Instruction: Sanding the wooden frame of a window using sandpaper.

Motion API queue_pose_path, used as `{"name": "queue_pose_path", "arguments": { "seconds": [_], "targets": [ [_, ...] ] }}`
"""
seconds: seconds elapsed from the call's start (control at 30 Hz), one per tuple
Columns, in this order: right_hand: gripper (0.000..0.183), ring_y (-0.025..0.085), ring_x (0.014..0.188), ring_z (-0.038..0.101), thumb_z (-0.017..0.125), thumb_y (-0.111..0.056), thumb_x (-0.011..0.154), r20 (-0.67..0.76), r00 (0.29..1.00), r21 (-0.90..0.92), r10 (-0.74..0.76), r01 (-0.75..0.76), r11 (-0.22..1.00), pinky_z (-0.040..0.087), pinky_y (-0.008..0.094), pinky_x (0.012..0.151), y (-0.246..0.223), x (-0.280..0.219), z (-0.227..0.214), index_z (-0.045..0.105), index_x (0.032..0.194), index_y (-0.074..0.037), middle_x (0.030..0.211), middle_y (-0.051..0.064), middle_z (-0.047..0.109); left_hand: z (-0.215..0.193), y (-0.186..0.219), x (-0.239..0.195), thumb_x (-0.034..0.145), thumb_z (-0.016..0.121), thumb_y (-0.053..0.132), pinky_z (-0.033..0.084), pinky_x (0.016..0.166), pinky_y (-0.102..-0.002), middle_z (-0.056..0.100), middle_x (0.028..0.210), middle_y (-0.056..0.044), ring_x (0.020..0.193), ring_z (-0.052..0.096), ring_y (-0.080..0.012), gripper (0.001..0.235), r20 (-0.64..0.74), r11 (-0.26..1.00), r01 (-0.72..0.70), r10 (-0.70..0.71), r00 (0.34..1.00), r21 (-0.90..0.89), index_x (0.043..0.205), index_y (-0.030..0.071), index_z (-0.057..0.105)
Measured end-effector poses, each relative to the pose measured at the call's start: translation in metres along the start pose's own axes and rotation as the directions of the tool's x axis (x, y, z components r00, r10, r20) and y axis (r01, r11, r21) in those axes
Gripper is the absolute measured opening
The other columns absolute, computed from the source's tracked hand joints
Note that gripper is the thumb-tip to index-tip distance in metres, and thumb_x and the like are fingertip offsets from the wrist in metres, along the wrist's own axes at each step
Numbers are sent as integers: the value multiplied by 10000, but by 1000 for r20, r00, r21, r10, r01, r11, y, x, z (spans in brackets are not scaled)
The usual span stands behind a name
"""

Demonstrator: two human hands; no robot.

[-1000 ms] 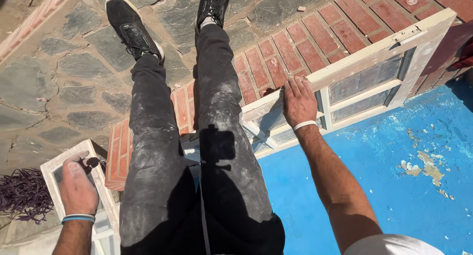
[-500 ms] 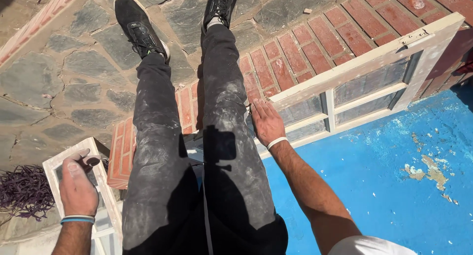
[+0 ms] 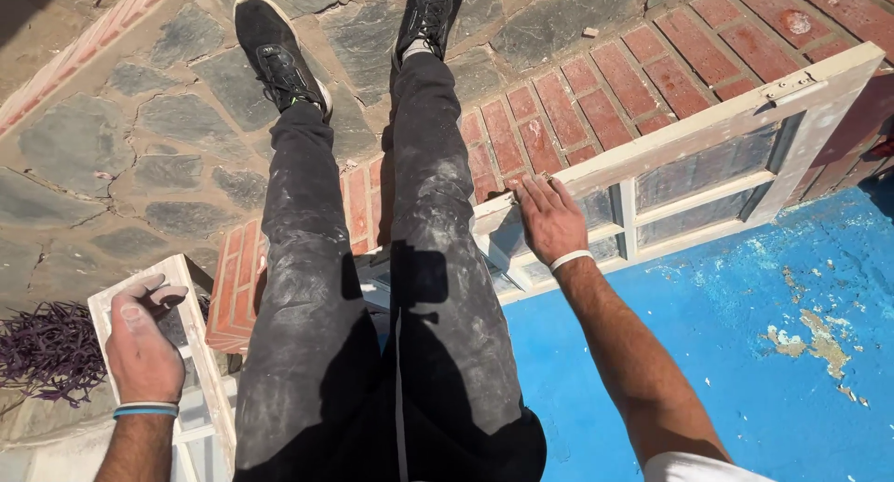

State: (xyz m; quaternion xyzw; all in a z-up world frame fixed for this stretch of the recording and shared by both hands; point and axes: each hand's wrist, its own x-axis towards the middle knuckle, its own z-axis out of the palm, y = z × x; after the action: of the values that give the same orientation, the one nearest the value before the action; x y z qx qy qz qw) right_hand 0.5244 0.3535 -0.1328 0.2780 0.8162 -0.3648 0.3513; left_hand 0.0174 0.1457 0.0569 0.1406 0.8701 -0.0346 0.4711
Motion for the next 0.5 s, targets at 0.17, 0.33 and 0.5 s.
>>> {"name": "queue_pose_path", "arguments": {
  "seconds": [0.17,0.33,0.5],
  "targets": [
    [397,338,1470,479,551,-200,1081,-160,944,-80,289,-305,949,267,480,1267,68,1,-38,609,1419,1,1535,191,568,13,-12,-2,1193,220,351,490,1033,-406,691,1163,-209,1113,672,-301,517,27,984,155,-153,988,-84,1336,-15,555],
    [472,266,1437,459,478,-238,1000,106,994,-26,35,-33,999,249,425,1254,-49,-14,21,583,1410,-28,1512,133,550,11,4,5,1194,247,347,492,998,-432,688,1149,-222,1097,662,-325,512,41,996,87,-88,995,26,1337,-26,567],
    [456,266,1459,462,459,-218,1037,-19,978,-116,206,-207,971,227,459,1276,59,-1,-40,597,1433,-37,1529,128,556,12,14,7,1199,226,349,493,1046,-401,692,1138,-193,1107,670,-286,504,37,990,33,-28,999,-139,1343,-17,542]
  ]
}}
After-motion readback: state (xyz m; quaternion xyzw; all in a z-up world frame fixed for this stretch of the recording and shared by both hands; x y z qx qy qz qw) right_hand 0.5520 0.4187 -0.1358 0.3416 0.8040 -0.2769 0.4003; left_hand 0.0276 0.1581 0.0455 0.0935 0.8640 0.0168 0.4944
